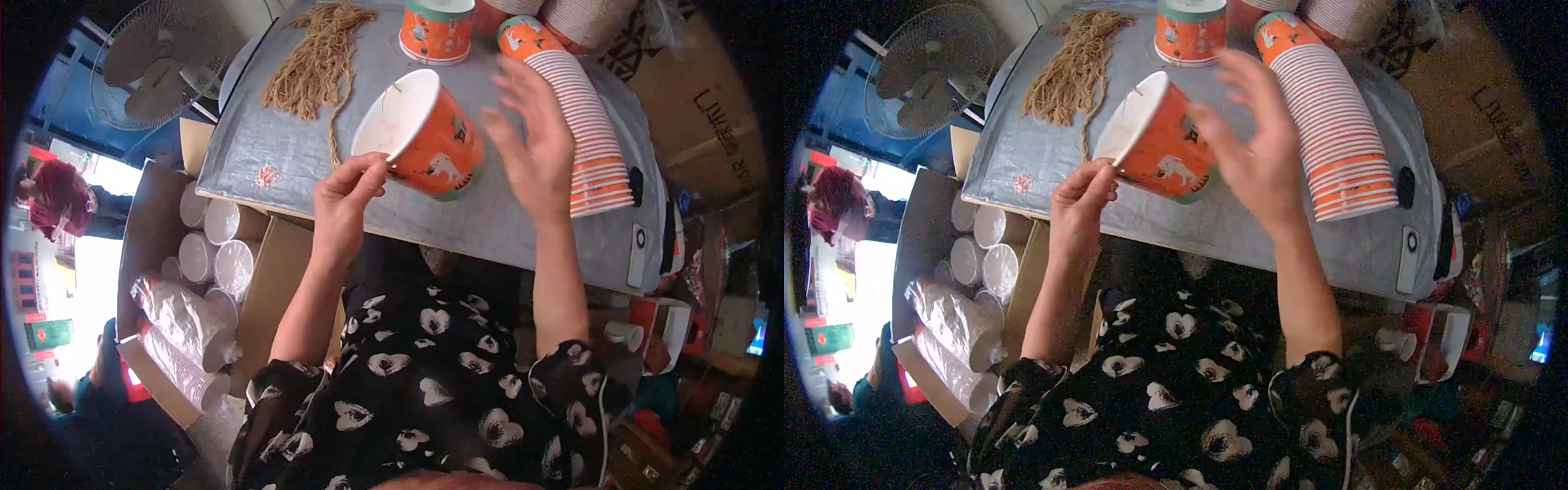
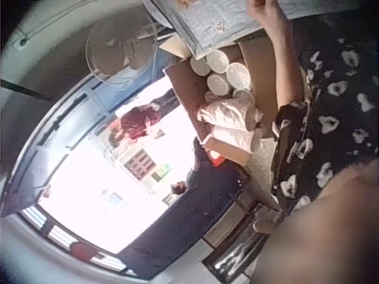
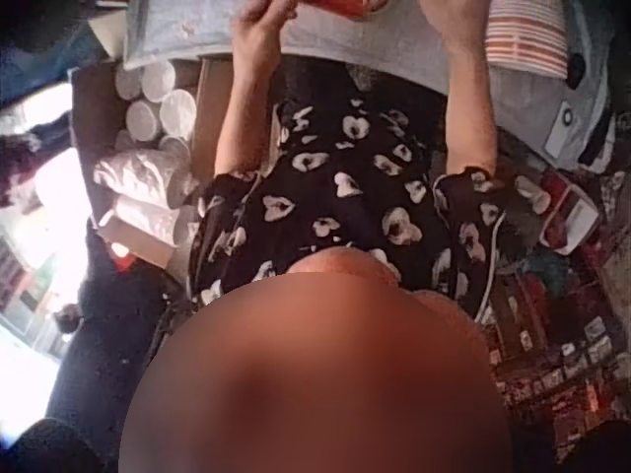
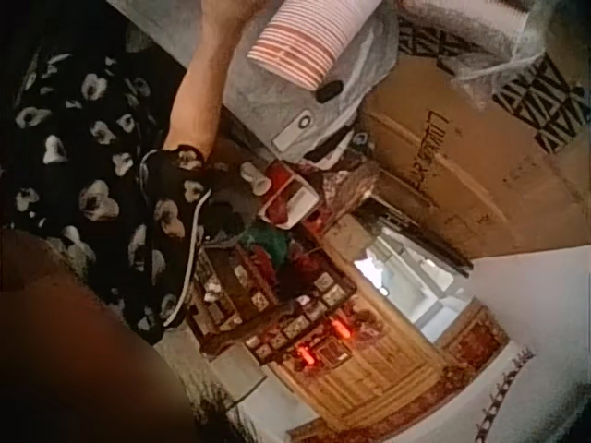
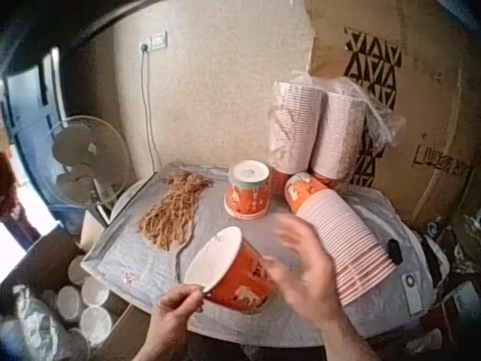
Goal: Attaching rope handles to decorative paper buckets by threading them through pre-punched holes.
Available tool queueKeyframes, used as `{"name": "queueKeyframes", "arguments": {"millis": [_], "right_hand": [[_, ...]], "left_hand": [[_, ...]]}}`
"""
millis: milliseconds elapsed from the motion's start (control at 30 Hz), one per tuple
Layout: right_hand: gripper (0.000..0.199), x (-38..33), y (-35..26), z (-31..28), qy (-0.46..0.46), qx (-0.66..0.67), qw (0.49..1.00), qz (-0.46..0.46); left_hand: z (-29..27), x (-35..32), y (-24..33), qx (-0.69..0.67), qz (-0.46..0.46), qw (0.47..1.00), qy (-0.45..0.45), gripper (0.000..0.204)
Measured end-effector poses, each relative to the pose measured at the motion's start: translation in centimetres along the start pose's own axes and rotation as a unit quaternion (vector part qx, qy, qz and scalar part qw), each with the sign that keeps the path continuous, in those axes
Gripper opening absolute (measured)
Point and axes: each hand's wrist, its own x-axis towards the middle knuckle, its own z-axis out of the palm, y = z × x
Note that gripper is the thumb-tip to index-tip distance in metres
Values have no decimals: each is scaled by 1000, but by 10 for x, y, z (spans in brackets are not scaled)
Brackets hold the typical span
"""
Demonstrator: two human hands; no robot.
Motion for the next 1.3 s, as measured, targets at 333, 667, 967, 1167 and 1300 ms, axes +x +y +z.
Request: {"name": "queueKeyframes", "arguments": {"millis": [333,667,967,1167,1300], "right_hand": [[120,-93,39,-28,77,245,948,189],[100,-9,55,-74,17,79,987,140],[89,214,74,-77,-144,-142,979,17],[96,303,93,-36,-233,-297,926,-17],[96,318,106,-8,-270,-346,896,68]], "left_hand": [[43,-17,-9,-337,-163,923,-87,20],[26,82,23,-364,-117,898,-218,61],[26,263,41,-276,-32,952,-126,32],[28,338,7,-347,-59,925,-142,25],[21,357,-25,-299,-71,945,-115,21]]}}
